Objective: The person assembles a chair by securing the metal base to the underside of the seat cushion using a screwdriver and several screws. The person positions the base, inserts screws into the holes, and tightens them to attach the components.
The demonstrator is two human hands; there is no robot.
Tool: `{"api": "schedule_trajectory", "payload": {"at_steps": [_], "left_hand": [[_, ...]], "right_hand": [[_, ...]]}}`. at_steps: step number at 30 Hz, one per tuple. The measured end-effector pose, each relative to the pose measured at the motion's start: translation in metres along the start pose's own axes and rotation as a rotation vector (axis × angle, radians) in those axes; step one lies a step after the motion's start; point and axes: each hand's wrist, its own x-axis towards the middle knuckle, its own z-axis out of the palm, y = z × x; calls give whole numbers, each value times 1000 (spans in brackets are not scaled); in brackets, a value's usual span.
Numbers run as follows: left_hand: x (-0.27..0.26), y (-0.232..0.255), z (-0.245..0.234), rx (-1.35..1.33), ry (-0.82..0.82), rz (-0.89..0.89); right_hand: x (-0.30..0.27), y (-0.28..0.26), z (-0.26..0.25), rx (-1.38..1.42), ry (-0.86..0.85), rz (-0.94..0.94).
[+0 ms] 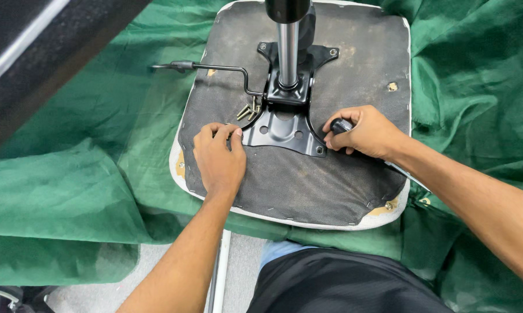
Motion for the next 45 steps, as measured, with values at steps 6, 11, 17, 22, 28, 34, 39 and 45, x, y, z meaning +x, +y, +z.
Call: {"api": "schedule_trajectory", "payload": {"at_steps": [6, 11, 17, 22, 28, 34, 39, 45], "left_hand": [[1, -2, -2, -27, 2, -6], [-1, -8, -2, -84, -6, 27], [-1, -22, -2, -171, 75, 12], [-8, -22, -4, -209, 67, 59], [-4, -14, -6, -138, 33, -10], [17, -16, 3, -94, 14, -41], [34, -16, 18, -137, 20, 54], [59, 2, 37, 34, -35, 102]], "right_hand": [[3, 1, 2, 10, -6, 4], [5, 1, 3, 12, 11, 5], [3, 1, 4, 27, 23, 0], [1, 0, 5, 43, 40, -7], [1, 1, 6, 23, 63, -15], [3, 1, 8, 24, 70, -4], [4, 1, 9, 3, 90, -7], [5, 1, 10, 3, 98, -11]]}}
